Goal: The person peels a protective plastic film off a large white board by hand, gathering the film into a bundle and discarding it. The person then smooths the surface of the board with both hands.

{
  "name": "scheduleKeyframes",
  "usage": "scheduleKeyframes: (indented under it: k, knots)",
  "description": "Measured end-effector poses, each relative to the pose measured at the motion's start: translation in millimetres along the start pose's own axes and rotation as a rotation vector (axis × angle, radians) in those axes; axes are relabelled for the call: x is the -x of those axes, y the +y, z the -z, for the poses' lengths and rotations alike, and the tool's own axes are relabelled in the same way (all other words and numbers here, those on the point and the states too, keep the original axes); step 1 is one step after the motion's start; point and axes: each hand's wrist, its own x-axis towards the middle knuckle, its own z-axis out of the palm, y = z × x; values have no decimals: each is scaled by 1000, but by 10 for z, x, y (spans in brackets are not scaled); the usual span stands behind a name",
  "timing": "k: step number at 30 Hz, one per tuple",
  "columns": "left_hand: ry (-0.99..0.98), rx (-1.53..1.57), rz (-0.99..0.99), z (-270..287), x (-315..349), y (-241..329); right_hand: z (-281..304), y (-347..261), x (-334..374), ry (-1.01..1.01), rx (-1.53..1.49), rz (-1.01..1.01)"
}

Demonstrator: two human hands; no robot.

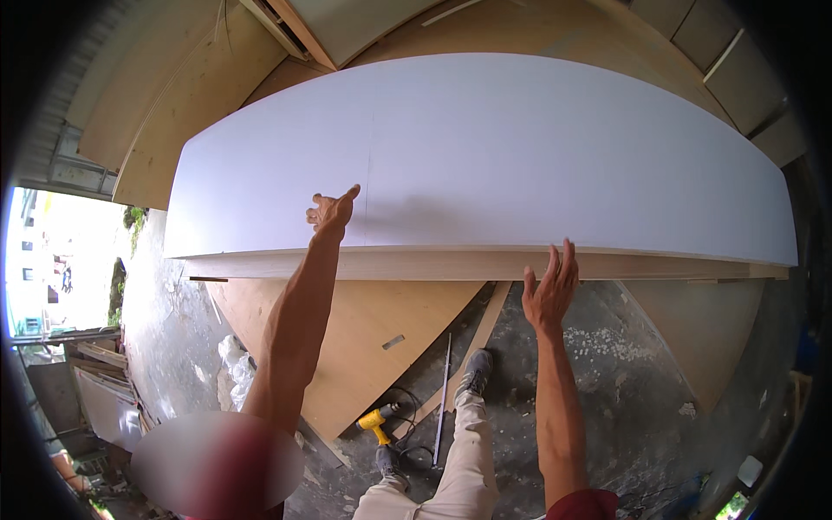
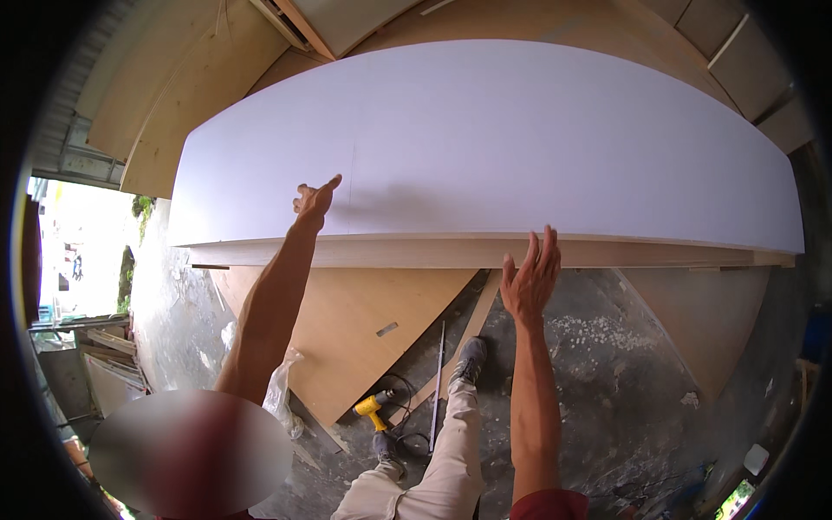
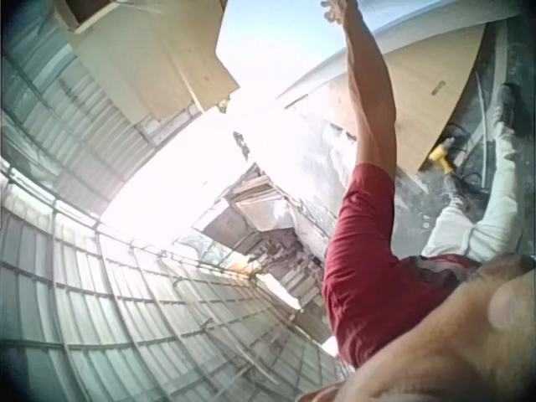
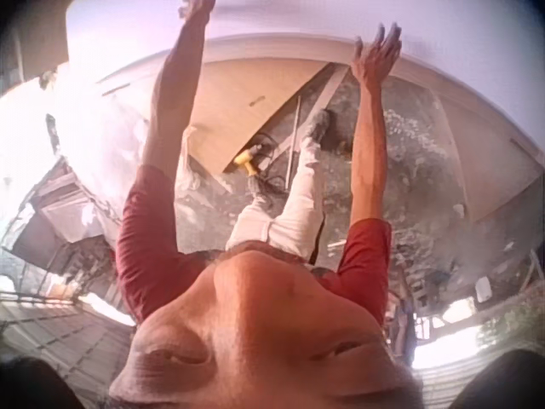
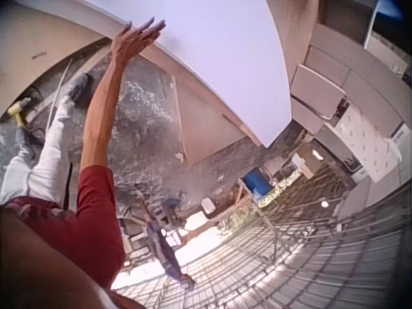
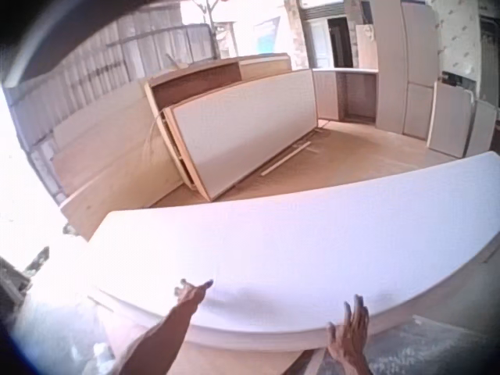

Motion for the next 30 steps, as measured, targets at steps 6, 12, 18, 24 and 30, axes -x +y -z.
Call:
scheduleKeyframes:
  k: [6, 12, 18, 24, 30]
  knots:
    - [94, -60, 16, -704, -864, 619, -1081, 21, -1085, -218, 243, -63]
    - [95, -55, 95, -890, -817, 744, -996, 138, -1109, -332, 272, -63]
    - [154, -49, 182, -879, -891, 884, -962, 81, -1138, -319, 218, -32]
    - [100, 24, 107, -802, -1010, 821, -977, 81, -1119, -329, 210, -15]
    - [108, -243, -435, -602, -1396, 708, -998, 70, -1136, -303, 166, 4]
